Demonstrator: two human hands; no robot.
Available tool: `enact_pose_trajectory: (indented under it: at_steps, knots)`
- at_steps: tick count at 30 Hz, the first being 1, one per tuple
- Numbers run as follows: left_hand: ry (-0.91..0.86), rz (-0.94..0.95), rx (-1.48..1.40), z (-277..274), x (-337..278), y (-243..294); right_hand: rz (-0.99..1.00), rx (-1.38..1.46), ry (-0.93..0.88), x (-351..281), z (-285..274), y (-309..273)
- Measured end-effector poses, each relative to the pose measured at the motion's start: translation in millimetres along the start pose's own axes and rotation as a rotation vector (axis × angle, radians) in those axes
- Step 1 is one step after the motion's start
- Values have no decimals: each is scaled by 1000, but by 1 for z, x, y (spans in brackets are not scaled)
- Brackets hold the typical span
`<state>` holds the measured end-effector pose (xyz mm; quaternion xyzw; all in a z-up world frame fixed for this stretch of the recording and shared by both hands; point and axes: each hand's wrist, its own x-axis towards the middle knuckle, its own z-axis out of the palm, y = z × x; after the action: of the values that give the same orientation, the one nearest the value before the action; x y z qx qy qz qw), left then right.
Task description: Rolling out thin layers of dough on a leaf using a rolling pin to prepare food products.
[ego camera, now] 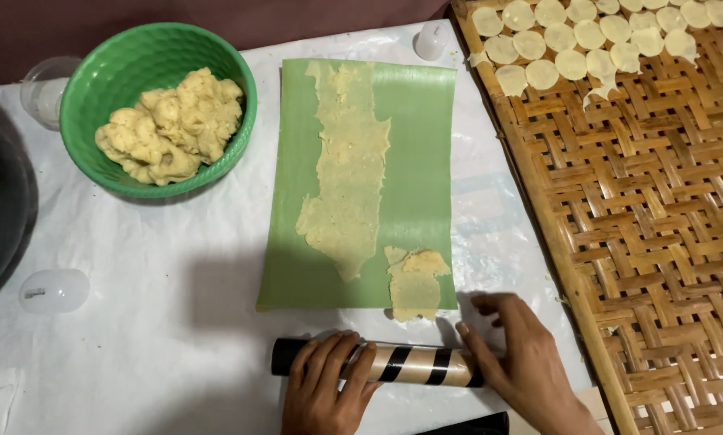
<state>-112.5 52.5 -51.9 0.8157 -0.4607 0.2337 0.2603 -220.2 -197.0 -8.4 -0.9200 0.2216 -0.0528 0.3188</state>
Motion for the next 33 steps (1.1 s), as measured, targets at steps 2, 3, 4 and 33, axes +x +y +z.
enact_pose_trajectory:
  at_steps: [2,3,4,33]
  knots:
    - [-11,19,3,1,-2,-5,7,19,-50,17,0,3]
    - [-21,34,6,1,-2,-8,11,37,-102,26,-1,4]
    - [-16,35,12,0,-3,-12,4,37,-99,31,2,3]
    - [-186,167,-78,59,104,-82,-335,-560,261,97,19,59]
